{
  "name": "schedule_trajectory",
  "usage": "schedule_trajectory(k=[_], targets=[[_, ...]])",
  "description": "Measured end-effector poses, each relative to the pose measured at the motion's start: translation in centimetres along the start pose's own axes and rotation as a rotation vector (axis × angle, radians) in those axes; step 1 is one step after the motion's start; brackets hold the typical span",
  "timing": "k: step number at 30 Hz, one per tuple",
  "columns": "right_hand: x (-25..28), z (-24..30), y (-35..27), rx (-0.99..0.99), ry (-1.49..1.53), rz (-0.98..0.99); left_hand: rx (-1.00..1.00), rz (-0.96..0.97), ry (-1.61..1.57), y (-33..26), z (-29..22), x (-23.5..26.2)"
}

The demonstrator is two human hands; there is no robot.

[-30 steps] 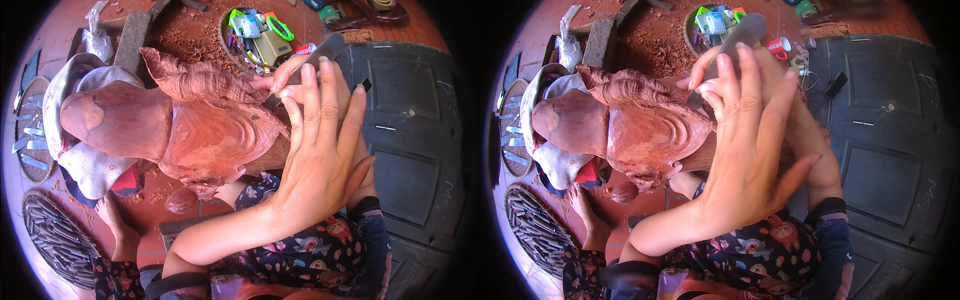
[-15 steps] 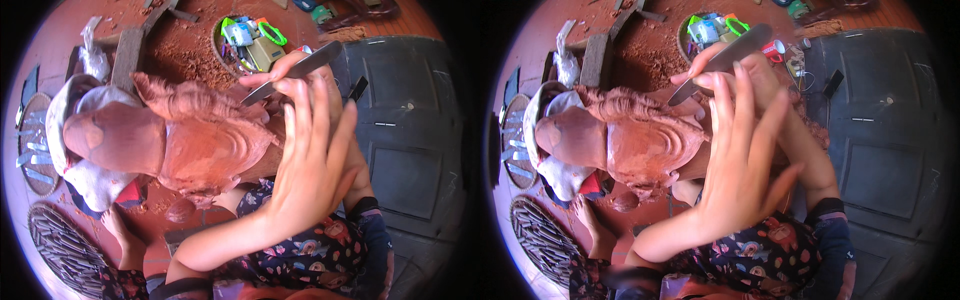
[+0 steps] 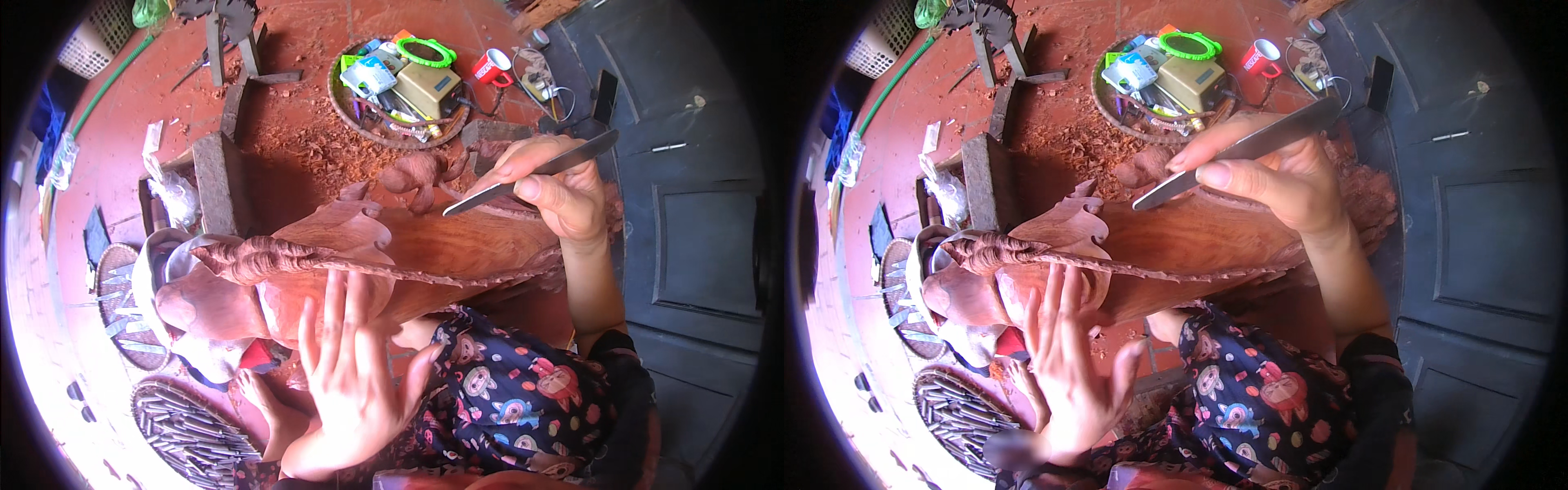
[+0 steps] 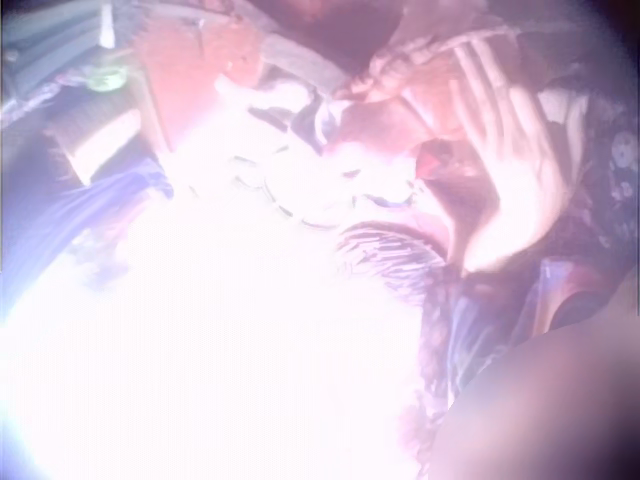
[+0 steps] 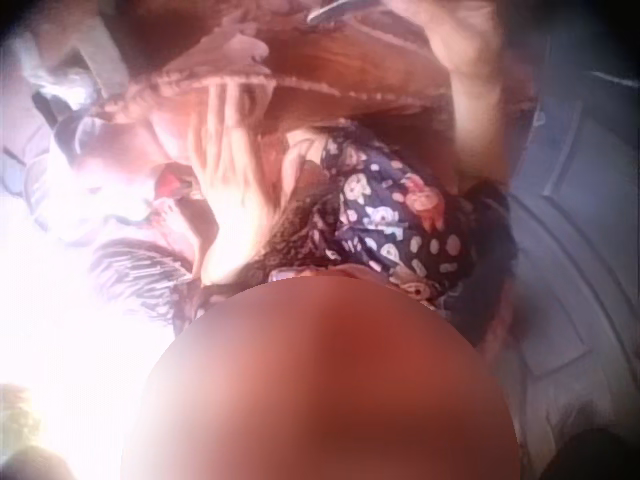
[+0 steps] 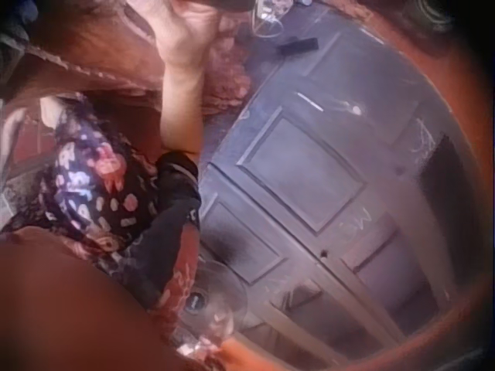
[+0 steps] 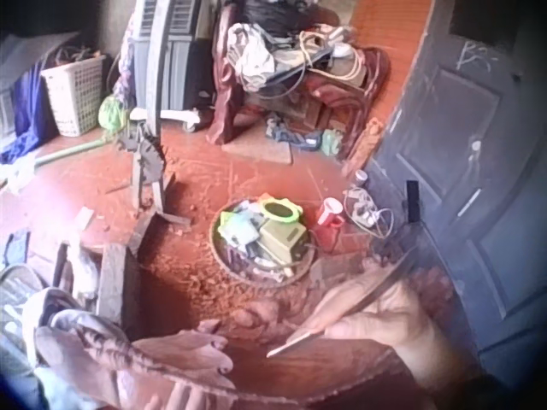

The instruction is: The person carves a wooden sculpture of a horse using a chisel. They hold the sculpture with one hand and use the chisel with the other to shape and smooth the surface, focusing on the neck and body areas.

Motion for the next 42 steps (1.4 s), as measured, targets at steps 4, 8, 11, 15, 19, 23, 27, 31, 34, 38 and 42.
schedule_trajectory(k=[4,8,11,15,19,23,27,31,34,38,42], targets=[[0.0,-0.2,-0.8,-0.023,-0.08,-0.082,0.01,0.123,0.041,-0.2,-0.5,-1.5],[1.5,-0.7,-1.7,-0.065,0.008,-0.143,-0.007,0.248,0.014,-0.8,-0.3,-0.5],[2.1,0.2,-2.1,0.104,-0.025,-0.113,0.013,0.3,0.023,-0.4,-0.5,0.0],[2.0,-1.0,-1.9,0.067,0.088,-0.1,-0.01,0.234,-0.017,-0.1,-1.0,-1.3],[1.4,-2.9,-1.7,-0.125,0.37,-0.086,0.093,0.311,-0.021,-0.3,-0.5,-1.0],[1.1,-4.1,-1.8,-0.182,0.446,-0.105,0.078,0.431,-0.04,-0.3,0.1,-1.0],[-0.6,-3.9,-1.9,-0.113,0.381,-0.026,0.05,0.473,-0.074,-0.3,0.4,-0.1],[-1.9,-4.9,-1.9,-0.211,0.266,-0.021,-0.016,0.479,-0.093,0.0,-0.3,-0.2],[-3.5,-4.0,-0.4,-0.162,-0.12,0.105,-0.016,0.486,-0.086,0.2,-0.4,-0.1],[-4.7,-4.9,0.2,-0.067,-0.4,0.185,-0.03,0.486,-0.084,0.7,-0.3,-0.6],[-6.0,-6.4,0.2,-0.03,-0.31,0.204,-0.018,0.437,-0.04,0.1,0.4,-0.7]])
Point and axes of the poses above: each hand's wrist, its own y-axis towards the middle knuckle, its own x-axis out of the back of the hand, z = x × y, the point moved 10 cm from there along y, towards the middle knuckle, and after that the axes turned 10 degrees about y, right-handed, at the moved point
